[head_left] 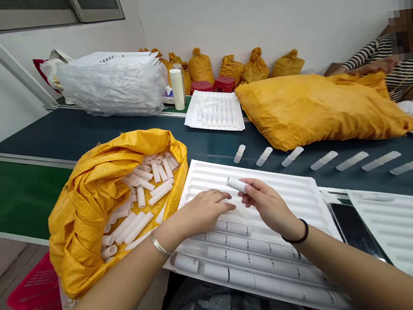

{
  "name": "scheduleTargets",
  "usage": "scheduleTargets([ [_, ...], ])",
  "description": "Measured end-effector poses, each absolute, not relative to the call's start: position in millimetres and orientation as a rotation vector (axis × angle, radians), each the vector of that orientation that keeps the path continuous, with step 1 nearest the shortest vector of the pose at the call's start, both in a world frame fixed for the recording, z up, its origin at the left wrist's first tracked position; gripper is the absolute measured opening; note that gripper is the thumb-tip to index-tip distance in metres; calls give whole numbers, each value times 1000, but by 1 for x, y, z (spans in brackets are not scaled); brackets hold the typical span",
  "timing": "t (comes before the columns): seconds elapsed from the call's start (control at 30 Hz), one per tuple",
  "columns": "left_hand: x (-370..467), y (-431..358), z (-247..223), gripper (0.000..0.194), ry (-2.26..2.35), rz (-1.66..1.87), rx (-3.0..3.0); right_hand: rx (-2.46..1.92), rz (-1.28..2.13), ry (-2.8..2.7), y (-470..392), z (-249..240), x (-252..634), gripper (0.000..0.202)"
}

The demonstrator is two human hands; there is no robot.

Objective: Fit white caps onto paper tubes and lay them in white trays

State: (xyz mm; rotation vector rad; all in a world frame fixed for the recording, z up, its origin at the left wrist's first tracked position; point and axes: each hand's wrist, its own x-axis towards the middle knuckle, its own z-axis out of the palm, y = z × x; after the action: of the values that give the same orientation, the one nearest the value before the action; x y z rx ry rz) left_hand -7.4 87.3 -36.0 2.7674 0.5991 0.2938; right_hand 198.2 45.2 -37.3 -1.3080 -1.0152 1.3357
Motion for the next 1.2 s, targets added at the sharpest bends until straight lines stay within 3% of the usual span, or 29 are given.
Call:
scheduleTargets([
  [0.27, 61, 110, -42, 9, 520, 179, 2704, -1342, 1094, -867, 34, -26, 240, 40],
  [0.43, 35, 100, -27, 25, 663, 442, 2538, -1480, 824, -1265, 5, -9, 253, 32],
  [0.6, 0, 69, -6, 24, 742, 753, 2111, -1352, 731, -1685, -7, 8, 237, 28],
  [0.87, -27, 37, 11, 33, 946, 722, 2317, -1023, 500, -2194, 3, 30, 224, 35],
  [1.1, -33, 25, 10, 29, 987, 806, 2550, -1064, 706, -2095, 9, 19, 212, 30],
  [1.2, -34, 24, 5, 30, 1054, 855, 2711, -1189, 950, -1901, 13, 13, 204, 28],
])
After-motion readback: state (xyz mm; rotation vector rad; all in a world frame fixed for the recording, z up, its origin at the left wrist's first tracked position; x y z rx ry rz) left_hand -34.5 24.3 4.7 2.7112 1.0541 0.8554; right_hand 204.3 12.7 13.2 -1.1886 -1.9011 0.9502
